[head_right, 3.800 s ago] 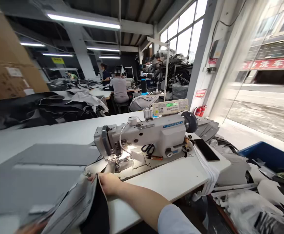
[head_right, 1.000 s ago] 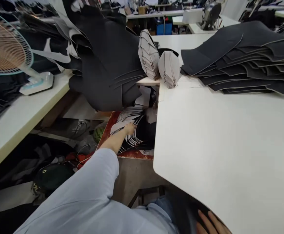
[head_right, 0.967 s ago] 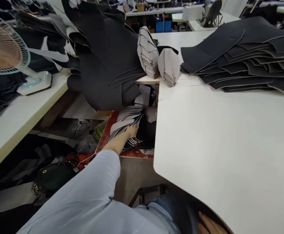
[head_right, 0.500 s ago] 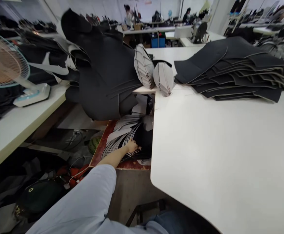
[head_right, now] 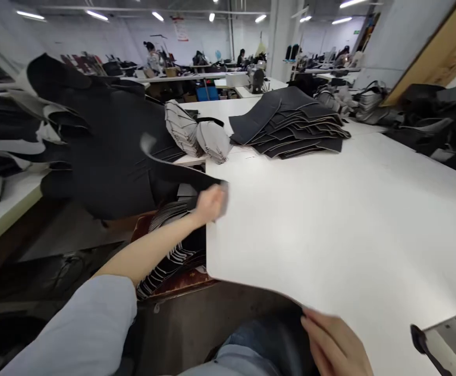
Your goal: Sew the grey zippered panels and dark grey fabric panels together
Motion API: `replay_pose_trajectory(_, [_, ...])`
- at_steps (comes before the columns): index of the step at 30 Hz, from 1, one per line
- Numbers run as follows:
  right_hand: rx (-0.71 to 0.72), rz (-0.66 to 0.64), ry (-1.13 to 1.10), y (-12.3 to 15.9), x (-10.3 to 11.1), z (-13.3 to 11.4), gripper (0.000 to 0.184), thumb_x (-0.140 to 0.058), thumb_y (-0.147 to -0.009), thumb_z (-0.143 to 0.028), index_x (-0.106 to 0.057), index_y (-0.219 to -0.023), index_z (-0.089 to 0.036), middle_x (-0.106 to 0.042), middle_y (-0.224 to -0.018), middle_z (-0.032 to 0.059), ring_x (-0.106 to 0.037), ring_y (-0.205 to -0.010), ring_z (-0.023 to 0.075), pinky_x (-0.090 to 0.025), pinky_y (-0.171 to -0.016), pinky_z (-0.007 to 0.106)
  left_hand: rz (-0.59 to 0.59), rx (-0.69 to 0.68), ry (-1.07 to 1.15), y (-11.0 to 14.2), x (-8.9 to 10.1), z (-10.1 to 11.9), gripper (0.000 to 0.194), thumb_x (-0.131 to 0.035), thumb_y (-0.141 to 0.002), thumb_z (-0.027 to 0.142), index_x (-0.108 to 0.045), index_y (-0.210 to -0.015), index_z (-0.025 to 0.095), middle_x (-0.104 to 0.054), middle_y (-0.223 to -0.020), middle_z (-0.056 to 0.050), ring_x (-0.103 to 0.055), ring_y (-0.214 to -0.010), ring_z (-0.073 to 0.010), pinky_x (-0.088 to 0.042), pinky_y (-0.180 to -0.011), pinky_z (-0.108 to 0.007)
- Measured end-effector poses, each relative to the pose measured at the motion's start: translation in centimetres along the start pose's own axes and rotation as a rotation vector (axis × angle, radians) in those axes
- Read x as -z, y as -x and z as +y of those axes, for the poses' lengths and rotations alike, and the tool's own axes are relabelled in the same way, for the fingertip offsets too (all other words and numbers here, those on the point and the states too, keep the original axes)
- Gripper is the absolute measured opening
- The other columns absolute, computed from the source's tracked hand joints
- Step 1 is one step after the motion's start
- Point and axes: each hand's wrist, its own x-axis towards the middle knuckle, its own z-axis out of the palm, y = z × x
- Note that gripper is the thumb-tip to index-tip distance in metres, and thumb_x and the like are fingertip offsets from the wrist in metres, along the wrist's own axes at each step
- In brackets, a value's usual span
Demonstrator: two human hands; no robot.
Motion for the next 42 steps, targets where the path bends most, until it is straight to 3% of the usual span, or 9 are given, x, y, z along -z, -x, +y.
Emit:
replay_pose_trajectory(5, [-0.142,0.087,0.294,-7.1,-3.7,6.1,0.043,-0.055,-0.091,-0.016,-0.061,-0.133,-0.020,-0.051,-0.149,0.0184,-0.047,-0.139,0.0365,-0.045,-0.108,0.059,-0.606,-0.669,0.190,2.2,-10.1,11.0,0.028,-0.056,-0.098,0.041,-0.064,-0.081,0.021,-0.067,-0.078,0.003,-0.063,-0.071,-0.0108,-0.049,-0.069,-0.019])
replay_pose_trajectory(9, [-0.346,-0.163,0.369,-7.5,-5.7,12.0,0.048,-0.046,-0.088,-0.015,-0.067,-0.130,-0.024,-0.051,-0.151,0.0122,-0.035,-0.147,0.0402,-0.032,-0.112,0.071,-0.780,-1.200,0.251,-1.5,-12.0,12.8,0.031,-0.050,-0.100,0.044,-0.069,-0.086,0.023,-0.072,-0.101,-0.006,-0.066,-0.097,-0.0174,-0.051,-0.092,-0.028])
replay_pose_trajectory(11, [-0.402,-0.217,0.342,-7.2,-5.7,14.0,0.051,-0.040,-0.089,-0.014,-0.068,-0.129,-0.025,-0.056,-0.147,0.0096,-0.041,-0.144,0.0346,-0.034,-0.115,0.066,-0.545,-1.087,0.196,-6.2,-11.4,10.9,0.029,-0.053,-0.098,0.045,-0.072,-0.091,0.024,-0.070,-0.118,-0.009,-0.061,-0.117,-0.0214,-0.044,-0.108,-0.035])
replay_pose_trajectory(14, [-0.416,-0.229,0.301,-7.2,-5.3,15.3,0.052,-0.035,-0.091,-0.015,-0.066,-0.132,-0.023,-0.055,-0.148,0.0084,-0.044,-0.143,0.0294,-0.037,-0.116,0.059,-0.098,-0.252,-0.098,-14.8,-10.7,5.2,0.030,-0.050,-0.097,0.032,-0.069,-0.119,0.024,-0.045,-0.155,-0.008,-0.039,-0.144,-0.0240,-0.029,-0.122,-0.041])
replay_pose_trajectory(16, [-0.393,-0.241,0.305,-7.4,-5.2,15.5,0.053,-0.034,-0.092,-0.014,-0.064,-0.135,-0.025,-0.053,-0.150,0.0063,-0.042,-0.144,0.0288,-0.037,-0.116,0.059,0.006,0.200,-0.240,-20.1,-10.8,0.6,0.043,-0.048,-0.097,0.031,-0.058,-0.138,0.022,-0.021,-0.167,-0.012,-0.024,-0.152,-0.0327,-0.023,-0.123,-0.055])
replay_pose_trajectory(19, [-0.348,-0.259,0.344,-7.5,-5.1,15.2,0.056,-0.034,-0.091,-0.012,-0.060,-0.138,-0.027,-0.049,-0.153,0.0028,-0.040,-0.146,0.0278,-0.040,-0.114,0.058,0.046,0.422,-0.287,-26.3,-11.7,-4.9,0.055,-0.049,-0.096,0.037,-0.050,-0.145,0.011,-0.007,-0.167,-0.022,-0.009,-0.152,-0.0475,-0.016,-0.116,-0.073])
replay_pose_trajectory(31, [-0.383,-0.235,0.305,-7.5,-4.7,15.0,0.066,-0.038,-0.083,-0.010,-0.050,-0.146,-0.029,-0.046,-0.155,-0.0013,-0.041,-0.146,0.0270,-0.038,-0.114,0.054,0.077,0.364,-0.374,-33.9,-13.0,-10.0,0.071,-0.042,-0.104,0.043,-0.021,-0.155,-0.001,-0.008,-0.167,-0.019,-0.011,-0.149,-0.0418,-0.015,-0.121,-0.060])
replay_pose_trajectory(37, [-0.516,-0.335,0.277,-8.1,-5.1,14.8,0.074,-0.040,-0.076,-0.006,-0.054,-0.144,-0.032,-0.044,-0.156,-0.0026,-0.038,-0.147,0.0267,-0.037,-0.118,0.056,0.000,0.118,-0.381,-31.6,-14.3,-5.5,0.053,-0.040,-0.100,0.032,-0.046,-0.141,-0.002,-0.039,-0.151,-0.025,-0.043,-0.129,-0.0414,-0.035,-0.110,-0.057])
replay_pose_trajectory(42, [-0.666,-0.445,0.210,-10.5,-4.6,14.3,0.077,-0.040,-0.076,-0.004,-0.051,-0.147,-0.031,-0.041,-0.158,0.0003,-0.033,-0.150,0.0257,-0.030,-0.122,0.057,-0.128,-0.221,-0.305,-24.1,-17.9,0.8,0.041,-0.044,-0.097,0.036,-0.068,-0.119,0.011,-0.056,-0.135,-0.018,-0.056,-0.114,-0.0335,-0.044,-0.102,-0.047])
